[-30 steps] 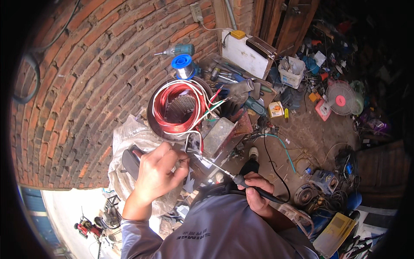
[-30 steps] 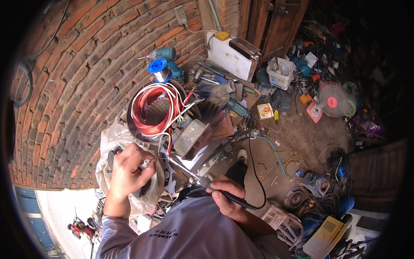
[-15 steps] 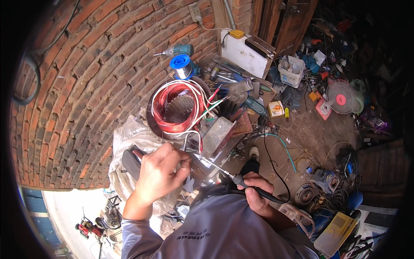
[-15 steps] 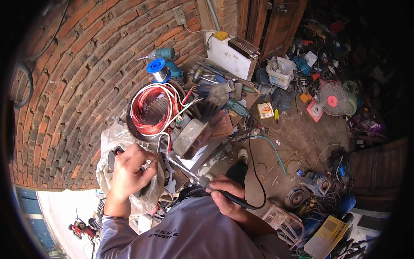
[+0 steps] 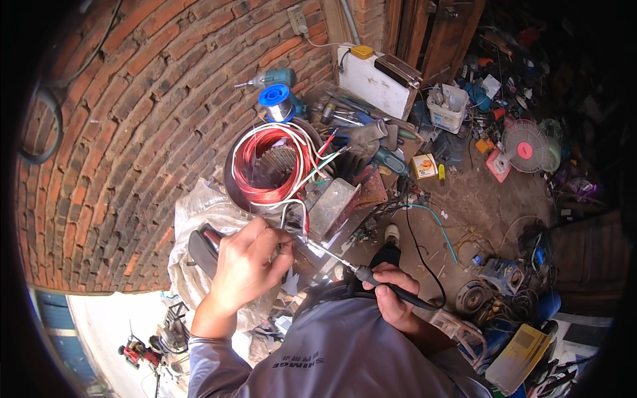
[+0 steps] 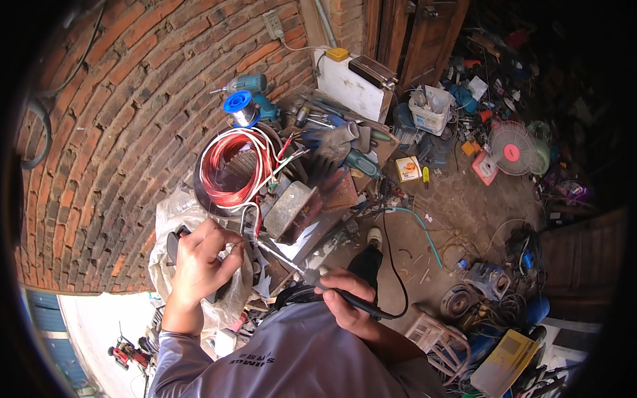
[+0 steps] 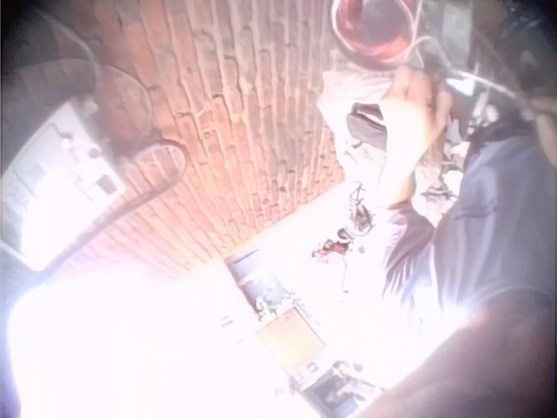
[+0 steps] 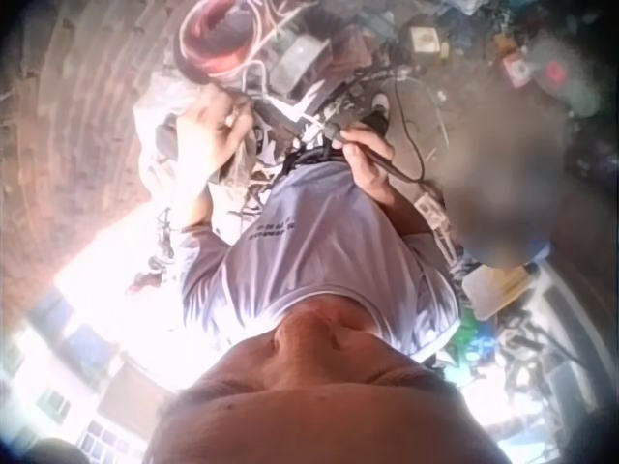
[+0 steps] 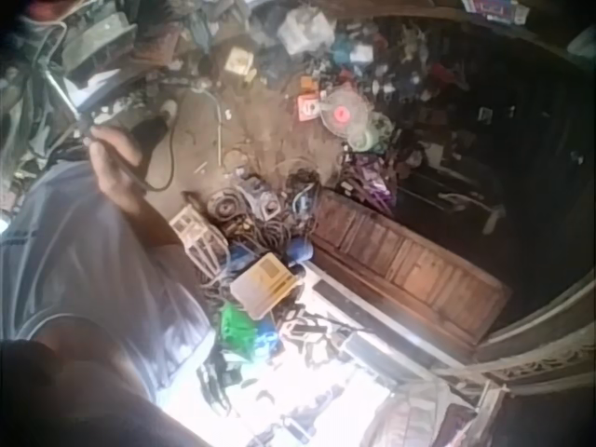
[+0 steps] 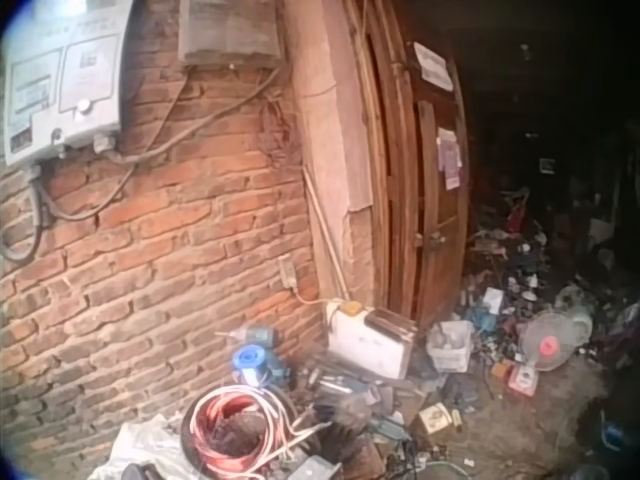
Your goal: The person uses a soldering iron to join wires on a motor stator. They hold the stator with one hand and apply the soldering iron with the other, moving between different wire connection points.
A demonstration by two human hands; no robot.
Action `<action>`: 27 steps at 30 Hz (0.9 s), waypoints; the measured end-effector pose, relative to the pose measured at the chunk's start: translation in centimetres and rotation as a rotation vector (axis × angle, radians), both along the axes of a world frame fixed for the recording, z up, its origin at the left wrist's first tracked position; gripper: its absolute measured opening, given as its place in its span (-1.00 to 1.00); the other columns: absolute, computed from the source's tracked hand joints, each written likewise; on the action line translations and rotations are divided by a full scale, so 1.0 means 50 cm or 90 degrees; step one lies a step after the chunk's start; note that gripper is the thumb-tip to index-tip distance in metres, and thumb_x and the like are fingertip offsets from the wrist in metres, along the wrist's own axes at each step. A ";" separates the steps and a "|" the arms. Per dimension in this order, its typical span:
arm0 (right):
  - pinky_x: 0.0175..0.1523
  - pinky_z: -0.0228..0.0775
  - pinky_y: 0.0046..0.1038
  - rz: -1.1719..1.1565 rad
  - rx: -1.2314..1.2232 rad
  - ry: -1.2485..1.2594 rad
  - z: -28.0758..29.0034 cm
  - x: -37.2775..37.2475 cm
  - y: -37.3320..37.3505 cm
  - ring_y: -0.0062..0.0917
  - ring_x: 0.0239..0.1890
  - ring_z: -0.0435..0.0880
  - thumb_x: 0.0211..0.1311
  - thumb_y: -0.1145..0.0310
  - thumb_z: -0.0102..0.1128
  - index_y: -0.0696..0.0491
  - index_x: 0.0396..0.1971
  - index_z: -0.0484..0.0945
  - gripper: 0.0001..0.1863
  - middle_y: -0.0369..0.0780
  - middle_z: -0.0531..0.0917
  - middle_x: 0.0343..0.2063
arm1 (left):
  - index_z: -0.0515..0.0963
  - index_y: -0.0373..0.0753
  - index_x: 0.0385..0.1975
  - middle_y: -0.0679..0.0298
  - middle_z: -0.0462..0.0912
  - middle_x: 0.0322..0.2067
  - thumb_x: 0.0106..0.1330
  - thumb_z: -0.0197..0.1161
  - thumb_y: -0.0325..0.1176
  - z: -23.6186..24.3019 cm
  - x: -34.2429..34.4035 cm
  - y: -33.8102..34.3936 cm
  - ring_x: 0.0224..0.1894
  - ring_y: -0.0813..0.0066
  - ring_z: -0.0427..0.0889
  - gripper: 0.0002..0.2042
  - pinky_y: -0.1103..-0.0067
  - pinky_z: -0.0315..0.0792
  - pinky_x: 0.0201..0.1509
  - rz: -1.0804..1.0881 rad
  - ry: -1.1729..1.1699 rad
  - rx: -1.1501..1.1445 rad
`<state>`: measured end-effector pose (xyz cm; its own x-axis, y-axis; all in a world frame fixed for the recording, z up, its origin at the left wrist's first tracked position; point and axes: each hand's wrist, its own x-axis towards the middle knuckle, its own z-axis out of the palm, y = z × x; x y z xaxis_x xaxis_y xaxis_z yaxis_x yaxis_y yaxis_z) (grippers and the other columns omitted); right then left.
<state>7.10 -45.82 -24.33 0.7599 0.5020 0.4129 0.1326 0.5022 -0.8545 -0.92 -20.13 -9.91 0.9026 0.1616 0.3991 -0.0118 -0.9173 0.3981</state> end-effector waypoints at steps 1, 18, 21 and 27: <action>-0.10 0.55 -0.32 0.004 0.004 0.016 -0.008 -0.003 -0.002 -0.39 -0.24 0.65 0.45 0.45 0.20 0.27 0.04 0.58 -0.73 0.00 0.66 -0.25 | 0.62 -0.30 -0.44 0.22 0.58 -0.47 0.10 0.46 -0.52 0.001 0.001 -0.001 -0.51 0.19 0.69 -0.88 0.36 0.56 -0.48 -0.001 -0.001 0.002; 0.03 0.52 -0.21 0.076 0.126 0.259 -0.025 -0.006 0.015 -0.33 -0.21 0.66 0.54 0.44 0.03 0.23 0.17 0.53 -0.68 -0.03 0.68 -0.29 | 0.64 -0.29 -0.37 0.21 0.62 -0.43 0.13 0.46 -0.52 0.004 0.005 -0.001 -0.49 0.20 0.70 -0.87 0.35 0.57 -0.45 -0.010 0.006 -0.001; 0.04 0.52 -0.22 0.089 0.141 0.269 -0.031 -0.006 0.018 -0.34 -0.20 0.67 0.56 0.42 0.03 0.22 0.18 0.52 -0.68 -0.05 0.70 -0.28 | 0.64 -0.31 -0.36 0.19 0.63 -0.40 0.15 0.45 -0.54 0.007 0.004 -0.006 -0.45 0.19 0.71 -0.88 0.36 0.58 -0.41 0.000 0.018 -0.020; 0.03 0.48 -0.20 0.093 0.143 0.351 -0.027 -0.017 0.020 -0.37 -0.21 0.64 0.57 0.42 0.00 0.17 0.15 0.53 -0.71 -0.10 0.69 -0.28 | 0.61 -0.35 -0.29 0.13 0.66 -0.31 0.21 0.46 -0.58 0.022 -0.014 -0.001 -0.34 0.25 0.70 -0.85 0.45 0.57 -0.29 0.017 0.046 -0.154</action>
<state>6.24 -44.84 -25.70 0.8217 0.5633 0.0861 -0.3825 0.6573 -0.6494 -1.61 -20.19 -8.79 0.9214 0.2690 0.2806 0.0478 -0.7947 0.6051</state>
